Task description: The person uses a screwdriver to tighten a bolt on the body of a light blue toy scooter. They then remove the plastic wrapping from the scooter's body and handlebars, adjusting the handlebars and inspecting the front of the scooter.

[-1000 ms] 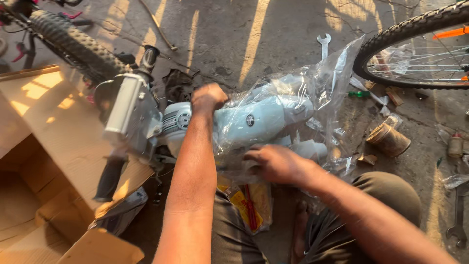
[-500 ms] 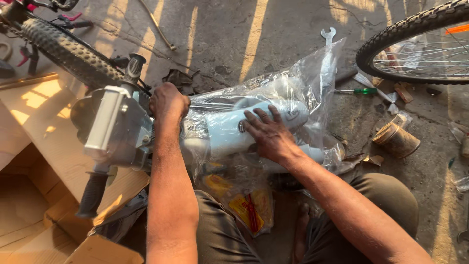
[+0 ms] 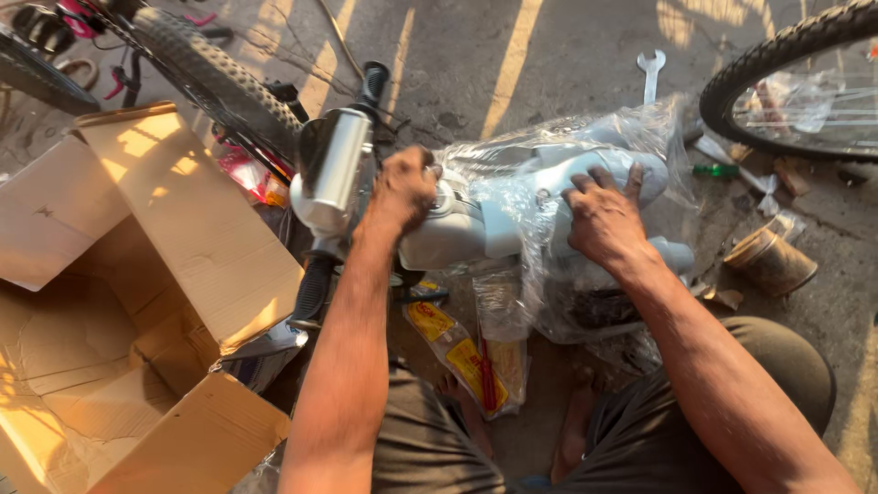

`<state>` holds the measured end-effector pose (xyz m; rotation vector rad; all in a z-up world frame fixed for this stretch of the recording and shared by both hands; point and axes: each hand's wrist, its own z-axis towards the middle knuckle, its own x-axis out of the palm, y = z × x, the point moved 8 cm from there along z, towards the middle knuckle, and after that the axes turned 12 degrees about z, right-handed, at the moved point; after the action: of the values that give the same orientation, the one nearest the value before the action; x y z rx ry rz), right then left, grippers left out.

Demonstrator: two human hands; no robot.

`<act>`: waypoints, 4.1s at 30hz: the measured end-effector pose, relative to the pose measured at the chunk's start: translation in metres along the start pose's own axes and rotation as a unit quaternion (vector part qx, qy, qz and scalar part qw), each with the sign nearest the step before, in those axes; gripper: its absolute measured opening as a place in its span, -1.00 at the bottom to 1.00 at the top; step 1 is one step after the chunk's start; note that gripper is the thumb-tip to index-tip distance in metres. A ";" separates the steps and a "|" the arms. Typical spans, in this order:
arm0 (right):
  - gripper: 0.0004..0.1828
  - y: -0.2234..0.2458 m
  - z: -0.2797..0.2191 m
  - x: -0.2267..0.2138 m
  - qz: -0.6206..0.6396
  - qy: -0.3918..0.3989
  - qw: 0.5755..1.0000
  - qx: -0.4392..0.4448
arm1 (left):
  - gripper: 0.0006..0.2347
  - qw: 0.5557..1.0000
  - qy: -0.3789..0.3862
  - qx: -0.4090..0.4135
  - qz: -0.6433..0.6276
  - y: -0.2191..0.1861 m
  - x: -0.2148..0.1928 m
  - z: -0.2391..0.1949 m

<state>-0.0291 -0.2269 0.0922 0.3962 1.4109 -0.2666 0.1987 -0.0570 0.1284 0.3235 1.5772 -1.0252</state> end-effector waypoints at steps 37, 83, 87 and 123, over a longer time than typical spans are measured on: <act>-0.18 0.146 -0.020 0.016 0.319 0.178 0.930 0.052 | -0.40 0.946 -0.032 -0.308 -0.097 0.240 0.038 -0.134; -0.54 0.066 0.186 0.037 0.389 0.111 0.914 -0.011 | -0.49 0.950 0.083 -0.266 -0.140 0.065 0.190 -0.209; -0.49 0.068 0.200 0.105 0.248 0.313 0.916 0.030 | -0.50 0.921 0.061 -0.362 -0.134 0.116 0.217 -0.217; -0.58 0.125 0.213 0.210 0.273 0.414 0.859 -0.128 | -0.64 0.919 0.062 -0.366 -0.131 0.181 0.243 -0.216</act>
<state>0.2447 -0.1927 -0.0776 0.7170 2.0591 0.6328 0.1103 0.1319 -0.1795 -0.3552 2.0329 -0.5428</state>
